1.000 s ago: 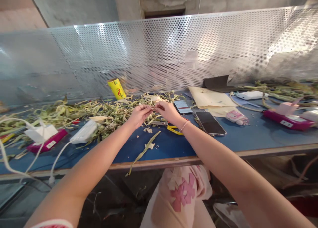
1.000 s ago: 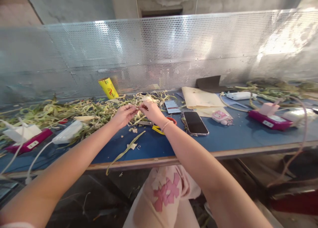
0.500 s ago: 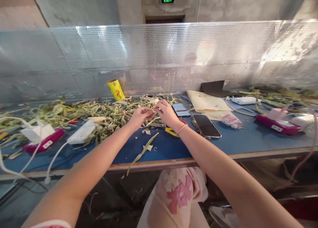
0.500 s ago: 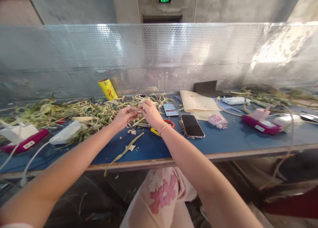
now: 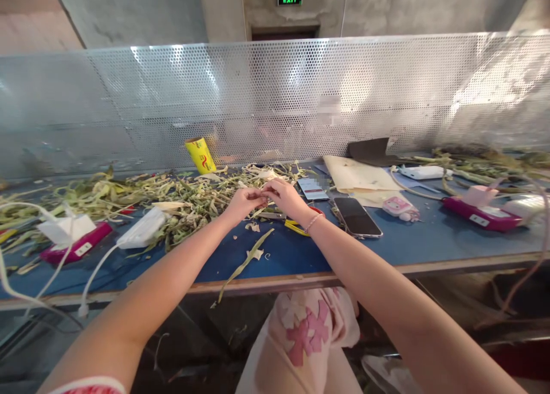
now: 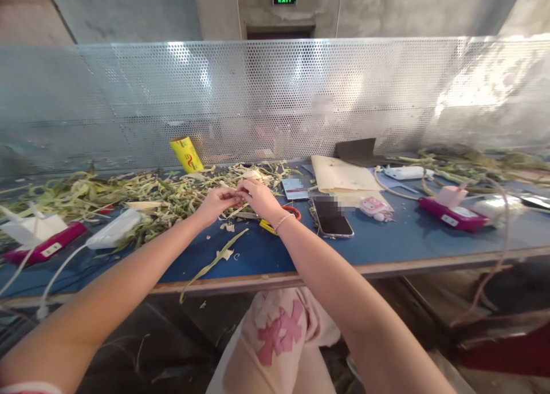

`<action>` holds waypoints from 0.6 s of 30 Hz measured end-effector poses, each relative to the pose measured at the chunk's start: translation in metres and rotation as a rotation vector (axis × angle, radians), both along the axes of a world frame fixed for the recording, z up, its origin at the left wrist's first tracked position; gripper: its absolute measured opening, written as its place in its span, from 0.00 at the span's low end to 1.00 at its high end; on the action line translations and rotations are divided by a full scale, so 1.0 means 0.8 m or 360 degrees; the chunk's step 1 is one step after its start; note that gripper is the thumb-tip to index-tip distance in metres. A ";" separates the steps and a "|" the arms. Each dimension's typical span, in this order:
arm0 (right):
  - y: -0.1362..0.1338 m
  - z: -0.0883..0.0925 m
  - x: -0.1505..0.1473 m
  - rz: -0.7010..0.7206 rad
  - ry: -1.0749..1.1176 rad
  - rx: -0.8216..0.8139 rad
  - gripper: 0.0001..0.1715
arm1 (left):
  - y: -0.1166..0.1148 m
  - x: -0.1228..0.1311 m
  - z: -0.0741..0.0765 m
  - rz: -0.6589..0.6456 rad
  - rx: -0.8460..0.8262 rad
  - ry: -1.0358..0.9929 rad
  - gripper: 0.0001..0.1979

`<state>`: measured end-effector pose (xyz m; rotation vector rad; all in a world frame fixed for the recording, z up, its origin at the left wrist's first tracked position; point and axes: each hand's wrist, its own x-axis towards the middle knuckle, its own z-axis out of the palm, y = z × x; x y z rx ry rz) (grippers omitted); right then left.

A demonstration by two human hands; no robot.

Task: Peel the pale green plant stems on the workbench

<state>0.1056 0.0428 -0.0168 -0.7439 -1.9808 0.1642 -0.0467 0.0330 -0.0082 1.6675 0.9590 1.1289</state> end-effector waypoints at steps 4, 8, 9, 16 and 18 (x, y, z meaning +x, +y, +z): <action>0.000 0.000 -0.003 -0.0008 0.0170 -0.0163 0.03 | 0.001 0.002 -0.003 0.0041 0.0001 -0.0098 0.15; 0.002 -0.001 -0.005 0.0021 0.0398 -0.0366 0.06 | 0.000 0.003 -0.004 0.0064 -0.0018 -0.0206 0.16; 0.003 -0.001 -0.005 0.0033 0.0424 -0.0380 0.06 | 0.000 0.003 -0.004 0.0066 -0.0023 -0.0223 0.16; 0.005 -0.001 -0.002 0.0017 0.0217 -0.0038 0.12 | -0.001 0.003 -0.001 0.0079 -0.0067 -0.0324 0.16; 0.005 -0.002 -0.002 0.0023 0.0208 -0.0006 0.13 | -0.002 0.003 0.001 0.0094 -0.0083 -0.0338 0.16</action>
